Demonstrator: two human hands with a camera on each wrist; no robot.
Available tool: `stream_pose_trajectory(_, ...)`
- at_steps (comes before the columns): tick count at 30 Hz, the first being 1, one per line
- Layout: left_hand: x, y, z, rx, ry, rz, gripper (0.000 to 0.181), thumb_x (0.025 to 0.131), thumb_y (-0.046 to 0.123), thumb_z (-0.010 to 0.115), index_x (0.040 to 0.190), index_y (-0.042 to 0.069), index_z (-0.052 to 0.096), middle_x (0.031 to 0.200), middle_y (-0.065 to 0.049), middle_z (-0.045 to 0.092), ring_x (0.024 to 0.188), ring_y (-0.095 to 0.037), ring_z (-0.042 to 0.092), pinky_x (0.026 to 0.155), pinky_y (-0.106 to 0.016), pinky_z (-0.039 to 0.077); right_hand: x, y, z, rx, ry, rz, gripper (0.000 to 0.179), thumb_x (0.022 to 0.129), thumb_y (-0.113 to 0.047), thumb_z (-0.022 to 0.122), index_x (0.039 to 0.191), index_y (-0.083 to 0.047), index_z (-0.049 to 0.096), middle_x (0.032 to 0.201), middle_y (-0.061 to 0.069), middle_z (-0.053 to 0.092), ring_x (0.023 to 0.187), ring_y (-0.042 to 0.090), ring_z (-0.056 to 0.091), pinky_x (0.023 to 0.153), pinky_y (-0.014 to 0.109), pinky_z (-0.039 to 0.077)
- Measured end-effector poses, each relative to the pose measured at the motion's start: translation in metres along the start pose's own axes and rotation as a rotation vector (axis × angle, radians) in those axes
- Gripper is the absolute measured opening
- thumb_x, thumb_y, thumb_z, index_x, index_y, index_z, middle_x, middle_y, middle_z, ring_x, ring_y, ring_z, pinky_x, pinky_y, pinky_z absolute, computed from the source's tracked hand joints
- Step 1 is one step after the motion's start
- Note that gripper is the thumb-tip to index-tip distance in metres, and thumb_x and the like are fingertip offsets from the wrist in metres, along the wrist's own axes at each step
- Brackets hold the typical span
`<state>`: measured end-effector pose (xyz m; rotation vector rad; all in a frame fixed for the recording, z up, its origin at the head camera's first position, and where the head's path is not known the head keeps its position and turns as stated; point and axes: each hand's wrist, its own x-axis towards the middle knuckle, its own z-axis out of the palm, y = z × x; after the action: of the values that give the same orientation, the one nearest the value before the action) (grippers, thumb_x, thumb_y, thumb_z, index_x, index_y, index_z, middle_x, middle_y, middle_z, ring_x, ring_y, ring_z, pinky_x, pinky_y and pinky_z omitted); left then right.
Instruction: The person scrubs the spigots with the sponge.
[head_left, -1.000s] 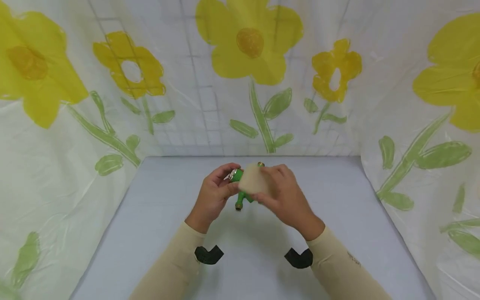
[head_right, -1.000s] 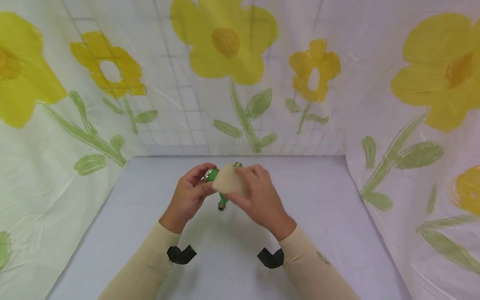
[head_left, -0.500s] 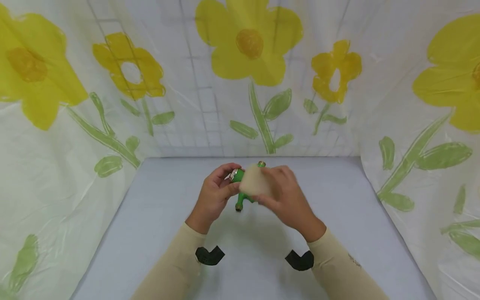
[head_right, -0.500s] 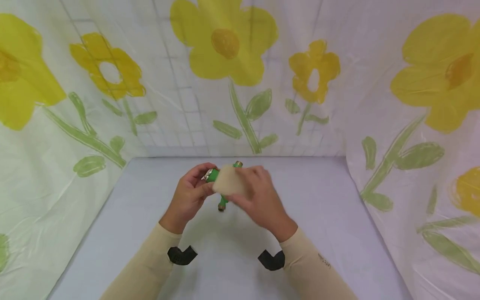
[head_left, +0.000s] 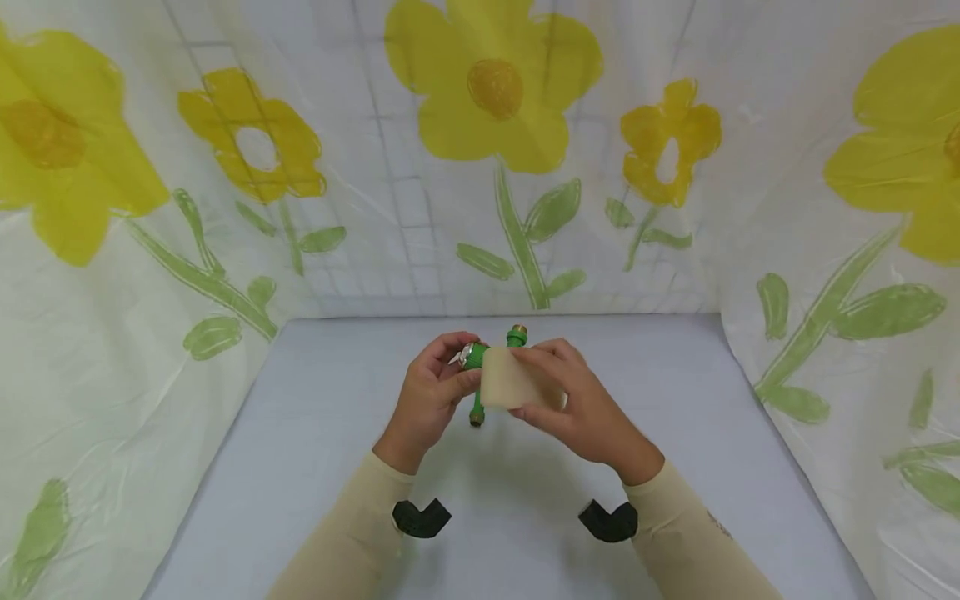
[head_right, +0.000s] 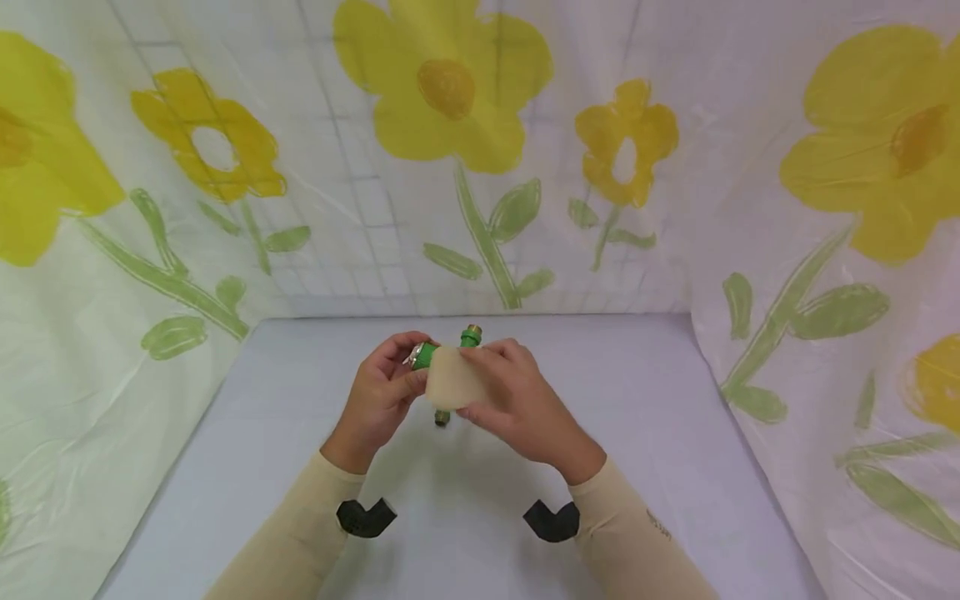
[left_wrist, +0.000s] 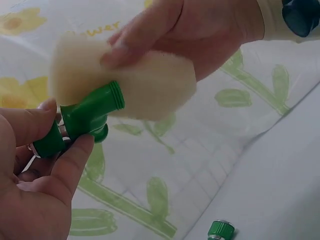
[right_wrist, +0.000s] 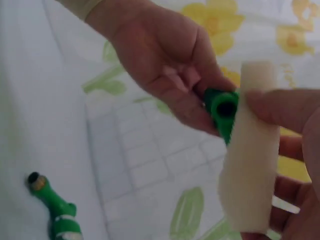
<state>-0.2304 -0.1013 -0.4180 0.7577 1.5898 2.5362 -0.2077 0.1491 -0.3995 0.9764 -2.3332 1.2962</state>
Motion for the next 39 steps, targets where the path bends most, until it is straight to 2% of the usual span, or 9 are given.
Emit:
stream_pose_trajectory(5,-0.001,0.001,0.003,0.007,0.007,-0.012,0.04,0.098,-0.013,0.068,0.136,-0.005,0.055,0.129,-0.017,0.059,0.112,-0.021,0.07,0.092,-0.033,0.062,0.004,0.014,0.0,-0.087,0.176,0.158,0.065,0.097,-0.012,0.086,0.155,-0.004,0.058,0.135,0.018,0.054,0.126,0.035,0.051,0.094,0.06,0.051)
stream_pose_trajectory(7,-0.001,0.001,0.004,0.004,0.029,-0.006,0.039,0.099,-0.014,0.066,0.136,-0.005,0.055,0.129,-0.016,0.06,0.113,-0.021,0.07,0.093,-0.034,0.061,0.003,0.015,0.002,-0.064,0.162,0.162,0.065,0.097,-0.013,0.085,0.155,-0.003,0.057,0.136,0.018,0.054,0.125,0.035,0.053,0.095,0.06,0.052)
stream_pose_trajectory(13,0.0,0.003,0.003,-0.033,0.074,0.028,0.037,0.1,-0.016,0.064,0.134,-0.004,0.058,0.127,-0.015,0.063,0.108,-0.018,0.07,0.093,-0.033,0.061,0.003,0.015,0.002,0.077,0.049,0.026,0.067,0.094,-0.004,0.083,0.156,-0.005,0.057,0.138,0.015,0.055,0.126,0.034,0.053,0.098,0.063,0.052)
stream_pose_trajectory(20,-0.002,0.005,0.003,0.007,-0.003,0.047,0.041,0.095,-0.015,0.068,0.132,-0.003,0.057,0.125,-0.016,0.06,0.107,-0.019,0.07,0.089,-0.029,0.061,0.005,0.027,0.008,0.007,0.233,0.177,0.069,0.097,-0.013,0.085,0.157,-0.004,0.053,0.137,0.018,0.054,0.117,0.03,0.051,0.091,0.058,0.049)
stream_pose_trajectory(25,-0.002,0.003,0.001,-0.028,0.035,0.045,0.035,0.101,-0.014,0.064,0.133,-0.001,0.058,0.126,-0.014,0.061,0.108,-0.018,0.07,0.095,-0.034,0.061,-0.002,0.02,0.01,0.125,0.092,0.095,0.069,0.096,-0.009,0.085,0.157,-0.008,0.053,0.139,0.012,0.055,0.121,0.028,0.052,0.094,0.056,0.051)
stream_pose_trajectory(28,0.0,0.003,0.001,-0.047,0.039,0.044,0.034,0.101,-0.013,0.064,0.132,0.001,0.06,0.125,-0.013,0.062,0.105,-0.017,0.07,0.094,-0.034,0.061,0.001,0.018,0.006,0.111,0.091,0.046,0.068,0.095,-0.006,0.085,0.156,-0.008,0.055,0.14,0.012,0.056,0.123,0.03,0.052,0.094,0.056,0.052)
stream_pose_trajectory(33,0.0,0.003,0.003,-0.043,0.0,0.037,0.036,0.099,-0.012,0.067,0.131,0.0,0.058,0.124,-0.013,0.061,0.103,-0.017,0.071,0.092,-0.034,0.062,0.006,0.025,0.007,0.067,0.225,0.173,0.067,0.099,-0.013,0.082,0.158,-0.006,0.052,0.138,0.015,0.053,0.118,0.028,0.05,0.093,0.053,0.049)
stream_pose_trajectory(36,0.0,0.001,0.001,-0.051,0.015,0.032,0.033,0.101,-0.012,0.065,0.131,0.0,0.058,0.124,-0.013,0.061,0.104,-0.017,0.07,0.094,-0.035,0.061,0.001,0.022,0.012,0.127,0.182,0.203,0.067,0.1,-0.016,0.081,0.159,-0.005,0.051,0.138,0.015,0.053,0.118,0.029,0.051,0.094,0.053,0.05)
stream_pose_trajectory(39,-0.001,-0.001,-0.002,-0.067,0.031,0.028,0.03,0.104,-0.009,0.066,0.131,0.001,0.059,0.124,-0.013,0.062,0.105,-0.018,0.07,0.096,-0.036,0.061,-0.003,0.016,0.015,0.18,0.112,0.162,0.066,0.099,-0.014,0.082,0.158,-0.007,0.051,0.139,0.013,0.054,0.121,0.03,0.054,0.097,0.055,0.052)
